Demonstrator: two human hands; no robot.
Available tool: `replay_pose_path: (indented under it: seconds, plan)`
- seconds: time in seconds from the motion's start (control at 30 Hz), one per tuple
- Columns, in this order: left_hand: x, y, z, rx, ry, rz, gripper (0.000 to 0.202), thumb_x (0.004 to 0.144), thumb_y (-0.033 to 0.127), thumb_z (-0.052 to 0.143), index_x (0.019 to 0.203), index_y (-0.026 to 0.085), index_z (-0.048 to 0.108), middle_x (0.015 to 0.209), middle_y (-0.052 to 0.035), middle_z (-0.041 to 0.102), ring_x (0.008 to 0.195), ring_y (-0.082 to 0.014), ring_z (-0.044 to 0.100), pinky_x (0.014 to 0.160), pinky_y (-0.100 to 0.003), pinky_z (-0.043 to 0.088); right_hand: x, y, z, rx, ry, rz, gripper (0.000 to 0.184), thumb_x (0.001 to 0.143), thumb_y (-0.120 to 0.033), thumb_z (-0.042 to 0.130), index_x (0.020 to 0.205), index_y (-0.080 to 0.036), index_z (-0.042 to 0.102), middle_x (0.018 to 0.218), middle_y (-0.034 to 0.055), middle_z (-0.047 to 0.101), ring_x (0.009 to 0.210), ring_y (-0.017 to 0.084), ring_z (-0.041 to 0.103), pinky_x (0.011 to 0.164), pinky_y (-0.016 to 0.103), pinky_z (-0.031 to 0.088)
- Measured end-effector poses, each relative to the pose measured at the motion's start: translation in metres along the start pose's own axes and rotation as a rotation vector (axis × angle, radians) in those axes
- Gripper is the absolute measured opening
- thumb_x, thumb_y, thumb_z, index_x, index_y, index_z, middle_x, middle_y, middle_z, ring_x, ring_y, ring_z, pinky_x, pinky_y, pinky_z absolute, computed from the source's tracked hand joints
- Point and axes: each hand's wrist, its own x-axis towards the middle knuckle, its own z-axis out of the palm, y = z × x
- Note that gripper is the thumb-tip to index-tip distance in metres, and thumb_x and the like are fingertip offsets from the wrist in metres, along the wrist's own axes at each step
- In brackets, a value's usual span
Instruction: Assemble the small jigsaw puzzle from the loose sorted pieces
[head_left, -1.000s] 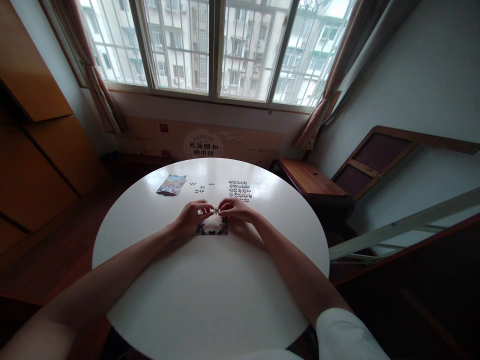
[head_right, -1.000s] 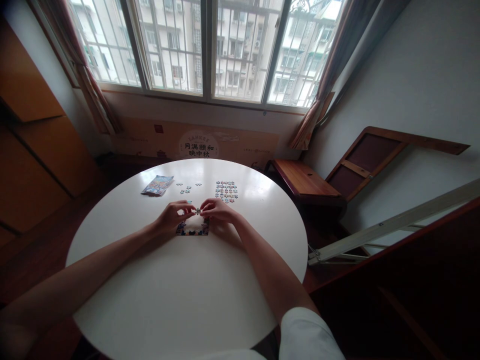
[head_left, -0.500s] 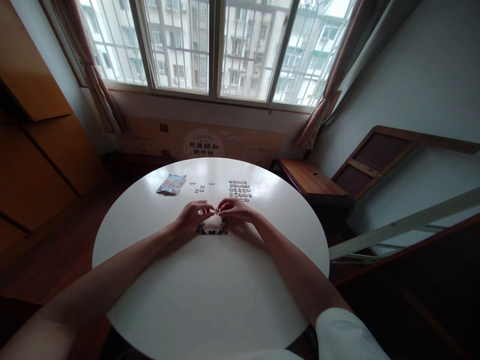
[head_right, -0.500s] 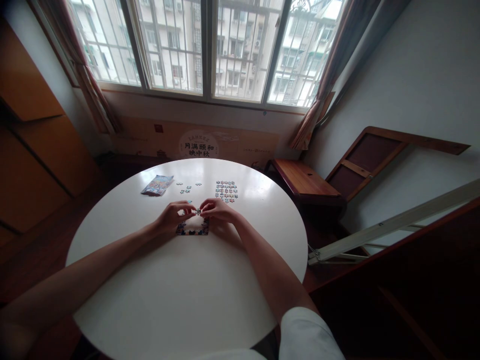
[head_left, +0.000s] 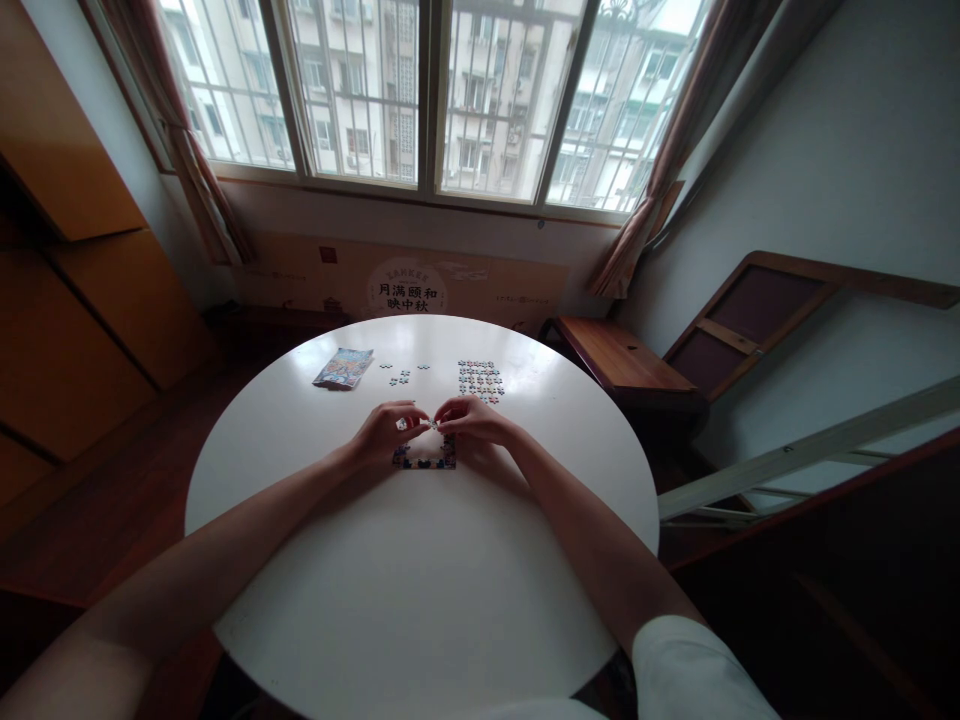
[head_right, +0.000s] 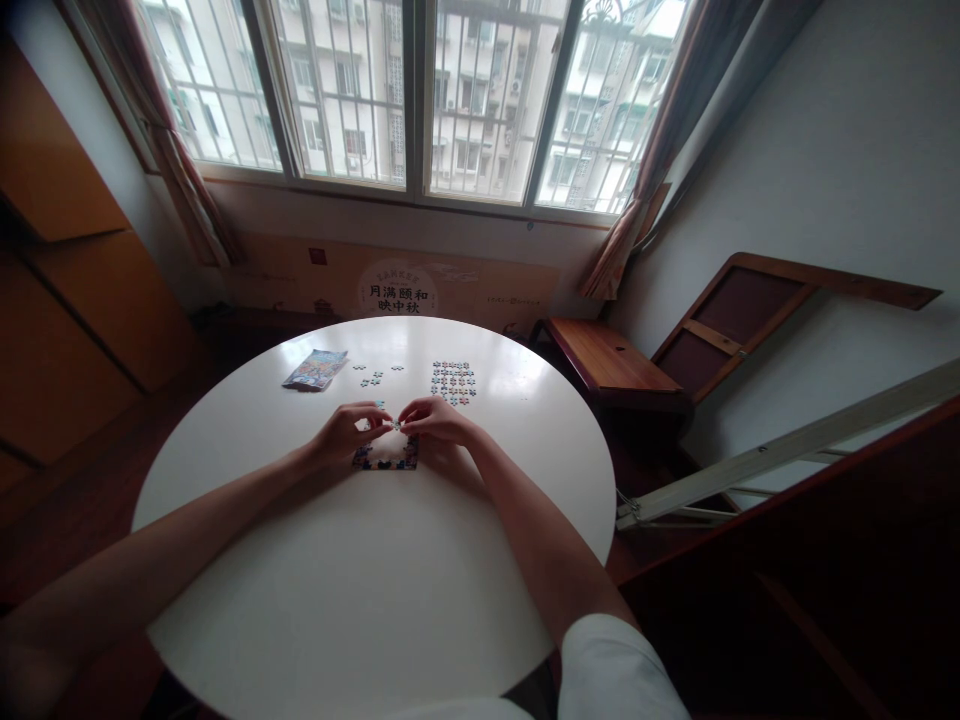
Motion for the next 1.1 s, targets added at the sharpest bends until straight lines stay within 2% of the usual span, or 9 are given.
replay_pose_path:
  seconds: [0.83,1.1]
  plan:
    - [-0.0016,-0.0032,0.002,0.005,0.013,-0.017,0.018,0.084,0.031,0.061,0.092,0.018,0.07,0.072,-0.0018,0.063,0.063,-0.0115,0.058,0.063,-0.023,0.046,0.0013,0.0059,-0.0027,0.002,-0.007,-0.023,0.032,0.062,-0.029,0.079,0.088,-0.013,0.069,0.072,0.0025,0.066,0.065,0.011,0.06,0.054,0.019,0.044]
    - [-0.0011,-0.0019,0.0015,0.005,0.014,-0.018,0.018,0.084,0.033,0.061,0.09,0.019,0.07,0.072,-0.0014,0.064,0.064,-0.0117,0.059,0.062,-0.023,0.046,0.0,0.005,-0.0027,0.029,0.039,-0.008,0.033,0.062,-0.031,0.079,0.089,-0.014,0.069,0.077,0.0041,0.068,0.064,0.011,0.061,0.053,0.019,0.044]
